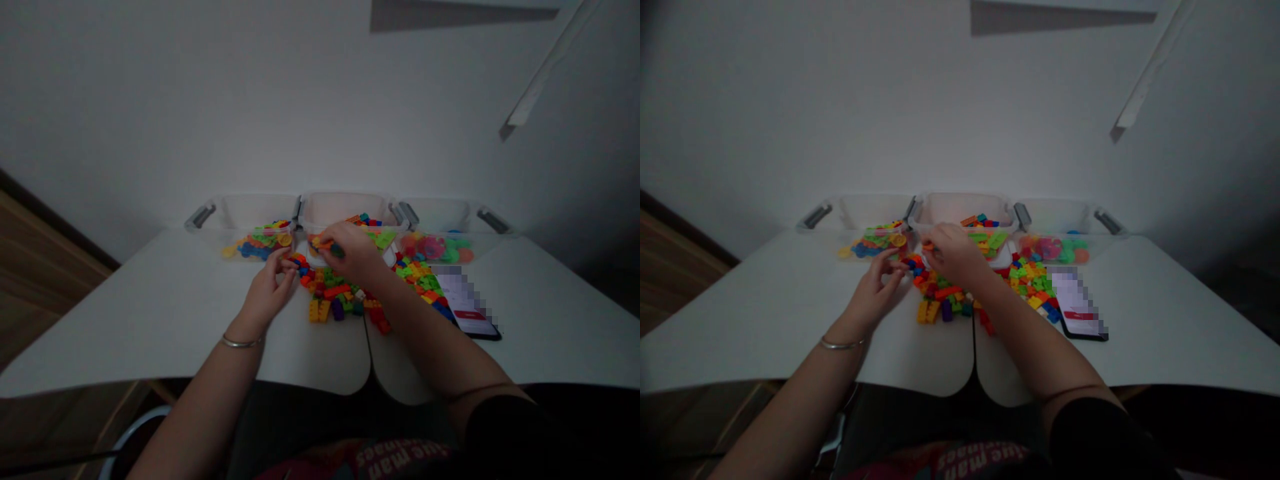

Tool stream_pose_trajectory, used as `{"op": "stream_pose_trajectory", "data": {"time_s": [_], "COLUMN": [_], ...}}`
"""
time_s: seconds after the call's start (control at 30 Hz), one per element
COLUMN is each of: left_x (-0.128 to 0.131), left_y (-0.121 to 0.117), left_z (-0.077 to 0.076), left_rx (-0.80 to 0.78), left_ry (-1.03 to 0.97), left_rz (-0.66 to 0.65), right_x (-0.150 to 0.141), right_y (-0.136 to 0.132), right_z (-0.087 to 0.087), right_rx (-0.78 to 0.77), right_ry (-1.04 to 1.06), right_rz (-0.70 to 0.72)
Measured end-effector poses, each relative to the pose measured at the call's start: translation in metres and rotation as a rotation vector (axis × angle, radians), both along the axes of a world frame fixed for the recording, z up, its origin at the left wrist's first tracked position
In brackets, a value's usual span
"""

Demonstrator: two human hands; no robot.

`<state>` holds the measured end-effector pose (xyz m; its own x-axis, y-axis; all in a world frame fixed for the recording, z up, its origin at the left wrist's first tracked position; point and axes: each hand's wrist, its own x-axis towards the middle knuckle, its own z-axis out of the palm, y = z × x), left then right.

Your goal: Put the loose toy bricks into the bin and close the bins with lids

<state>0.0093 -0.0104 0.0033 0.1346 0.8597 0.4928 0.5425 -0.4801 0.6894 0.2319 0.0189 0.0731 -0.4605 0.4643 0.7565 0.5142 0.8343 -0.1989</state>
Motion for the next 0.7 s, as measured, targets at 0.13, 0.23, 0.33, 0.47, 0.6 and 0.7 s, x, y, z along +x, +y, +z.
{"op": "stream_pose_trajectory", "data": {"time_s": [0.13, 0.23, 0.33, 0.47, 0.6, 0.7], "left_x": [-0.001, -0.001, -0.001, -0.001, -0.004, -0.007], "left_y": [0.001, 0.002, 0.002, 0.001, 0.004, 0.006], "left_z": [-0.001, -0.002, -0.002, -0.001, -0.003, -0.005], "left_rx": [-0.036, -0.032, -0.010, -0.003, 0.042, 0.079], "left_ry": [0.050, 0.087, 0.111, 0.141, 0.221, 0.299], "left_rz": [0.014, 0.012, 0.011, -0.021, -0.036, -0.067], "right_x": [0.023, 0.042, 0.057, 0.070, 0.077, 0.078], "right_y": [0.009, 0.013, 0.017, 0.023, 0.027, 0.028], "right_z": [0.013, 0.019, 0.022, 0.021, 0.020, 0.021], "right_rx": [0.053, 0.055, 0.045, -0.070, -0.174, -0.271], "right_ry": [0.155, 0.213, 0.230, 0.195, 0.058, -0.068], "right_rz": [-0.151, -0.313, -0.429, -0.588, -0.716, -0.765]}}
